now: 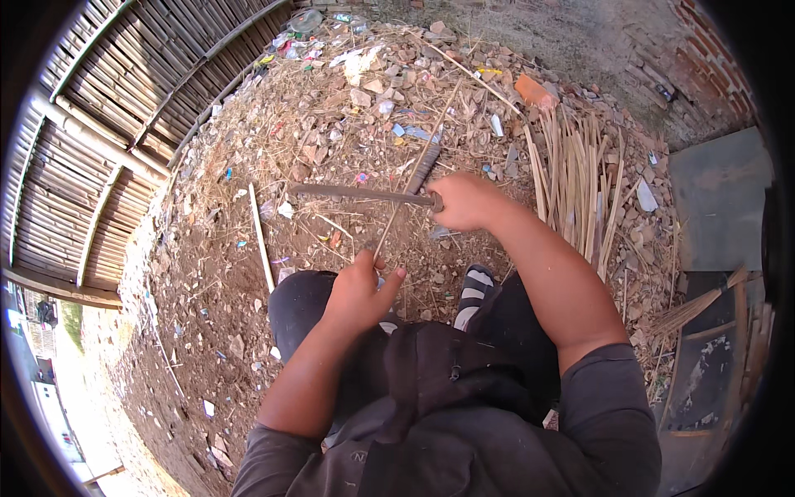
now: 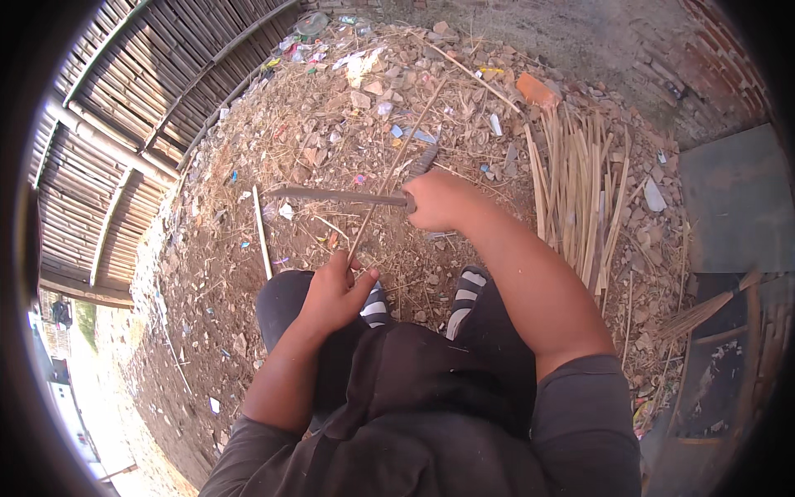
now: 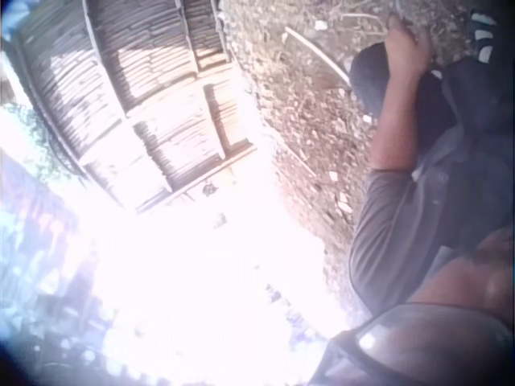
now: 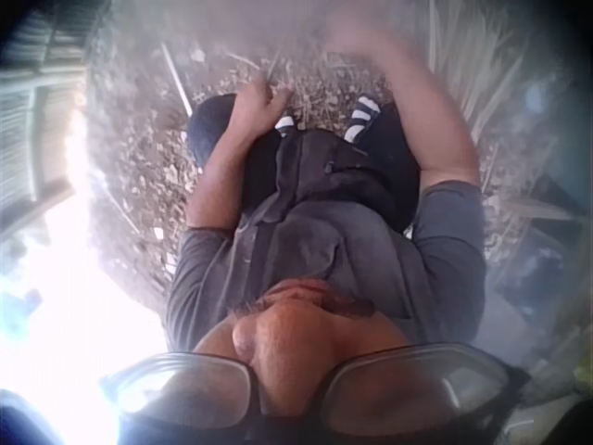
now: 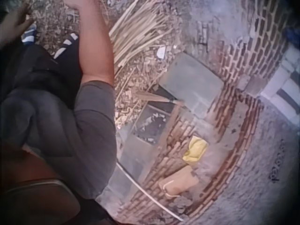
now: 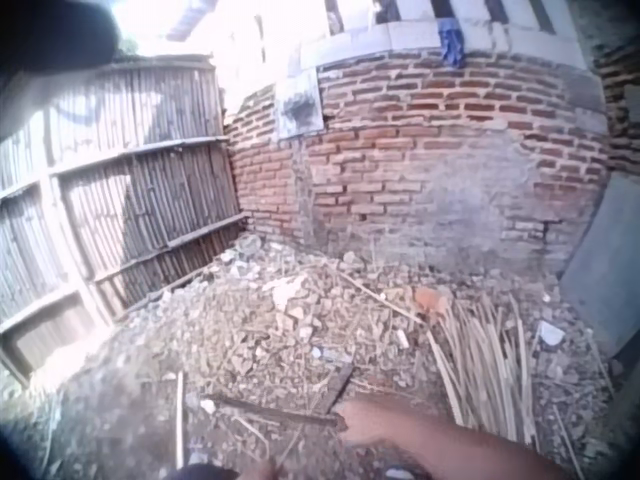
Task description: The person shaves a bamboo strip using a knife, sets it aside, picks up a thin bamboo stick from a pile, and scrapes down its length with the knife.
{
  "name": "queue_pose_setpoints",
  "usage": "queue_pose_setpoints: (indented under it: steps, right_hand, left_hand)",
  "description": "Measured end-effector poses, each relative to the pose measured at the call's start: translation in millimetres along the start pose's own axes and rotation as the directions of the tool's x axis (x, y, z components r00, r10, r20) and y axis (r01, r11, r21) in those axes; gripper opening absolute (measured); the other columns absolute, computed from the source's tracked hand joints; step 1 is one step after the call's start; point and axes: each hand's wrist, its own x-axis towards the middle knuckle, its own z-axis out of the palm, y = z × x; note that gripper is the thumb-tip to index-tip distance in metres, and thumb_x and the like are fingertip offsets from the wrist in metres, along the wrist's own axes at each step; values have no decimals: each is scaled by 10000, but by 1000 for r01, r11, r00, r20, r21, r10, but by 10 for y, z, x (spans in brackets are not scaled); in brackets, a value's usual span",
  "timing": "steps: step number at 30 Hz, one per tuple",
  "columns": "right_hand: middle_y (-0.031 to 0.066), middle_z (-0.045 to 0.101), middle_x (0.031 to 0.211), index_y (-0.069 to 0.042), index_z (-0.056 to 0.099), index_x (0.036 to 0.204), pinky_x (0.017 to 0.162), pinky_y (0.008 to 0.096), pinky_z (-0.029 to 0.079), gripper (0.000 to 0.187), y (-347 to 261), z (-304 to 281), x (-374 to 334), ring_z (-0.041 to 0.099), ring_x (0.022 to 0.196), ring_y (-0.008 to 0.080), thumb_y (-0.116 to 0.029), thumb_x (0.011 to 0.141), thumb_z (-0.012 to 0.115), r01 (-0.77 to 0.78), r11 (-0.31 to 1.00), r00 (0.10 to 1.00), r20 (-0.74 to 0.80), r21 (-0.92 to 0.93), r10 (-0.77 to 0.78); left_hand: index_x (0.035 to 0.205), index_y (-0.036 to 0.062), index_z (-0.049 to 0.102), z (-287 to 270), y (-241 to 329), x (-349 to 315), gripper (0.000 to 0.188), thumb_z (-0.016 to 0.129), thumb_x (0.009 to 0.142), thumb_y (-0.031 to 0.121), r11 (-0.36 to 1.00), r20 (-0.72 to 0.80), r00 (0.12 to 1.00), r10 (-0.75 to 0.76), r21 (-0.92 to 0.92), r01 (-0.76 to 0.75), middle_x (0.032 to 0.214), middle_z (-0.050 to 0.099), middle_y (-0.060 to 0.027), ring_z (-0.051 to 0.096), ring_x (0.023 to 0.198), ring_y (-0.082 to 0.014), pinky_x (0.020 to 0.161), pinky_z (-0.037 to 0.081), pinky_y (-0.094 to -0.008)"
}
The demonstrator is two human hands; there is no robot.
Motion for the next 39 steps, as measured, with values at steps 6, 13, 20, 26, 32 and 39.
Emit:
queue_pose_setpoints:
  steps: [6, 13, 20, 26, 32, 39]
  right_hand:
    - [196, 706, 899, -68, 708, 964, 800, 460, 548, 289, 254, 9, 80, 687, 901, 364, -227, 727, 660, -245, 918, 969, 37, 311, 246]
    - [190, 711, 873, -49, 709, 983, 773, 445, 551, 304, 258, 128, 106, 700, 858, 335, -216, 734, 656, -63, 988, 997, -30, 138, 68]
    - [204, 707, 904, -72, 713, 991, 780, 457, 544, 301, 107, 140, 47, 687, 889, 365, -238, 750, 644, 43, 999, 998, -42, 10, -43]
    - [205, 700, 923, -73, 713, 973, 810, 472, 541, 298, 267, 142, 97, 674, 911, 380, -238, 732, 655, -89, 982, 986, -126, 168, 111]
    - [205, 703, 914, -38, 693, 1010, 824, 466, 543, 347, 376, 111, 103, 682, 924, 371, -222, 717, 660, -187, 943, 967, -119, 276, 227]
    - [207, 704, 902, -70, 711, 1057, 794, 463, 540, 381, 129, 78, 23, 677, 880, 387, -249, 721, 697, 73, 996, 997, -39, 48, -71]
  left_hand:
    - [978, -26, 565, 4, 38, 44, 398, 715, 891, 332, 998, 52, 997, -48, -34, 50, 559, 542, -85, 570, 514, -229, 528, 445, -379]
    - [985, -23, 571, 60, 57, 7, 388, 715, 893, 325, 998, -4, 999, 53, 34, -53, 565, 561, -99, 600, 530, -263, 545, 464, -390]
    - [960, -25, 573, 18, 71, 30, 379, 699, 912, 330, 998, 57, 997, -53, -30, 55, 613, 593, -115, 616, 562, -260, 561, 469, -389]
    - [939, -20, 575, -2, 81, 40, 349, 687, 931, 310, 995, 83, 994, -76, -55, 81, 615, 581, -95, 589, 559, -210, 558, 455, -373]
    - [936, -10, 578, 15, 56, 45, 337, 679, 943, 312, 988, 110, 991, -70, -129, 84, 642, 565, -70, 552, 584, -158, 557, 441, -345]
    - [918, 8, 561, -46, 41, 24, 320, 621, 990, 315, 959, 158, 985, -73, -261, 113, 692, 531, -36, 495, 674, -113, 611, 427, -317]
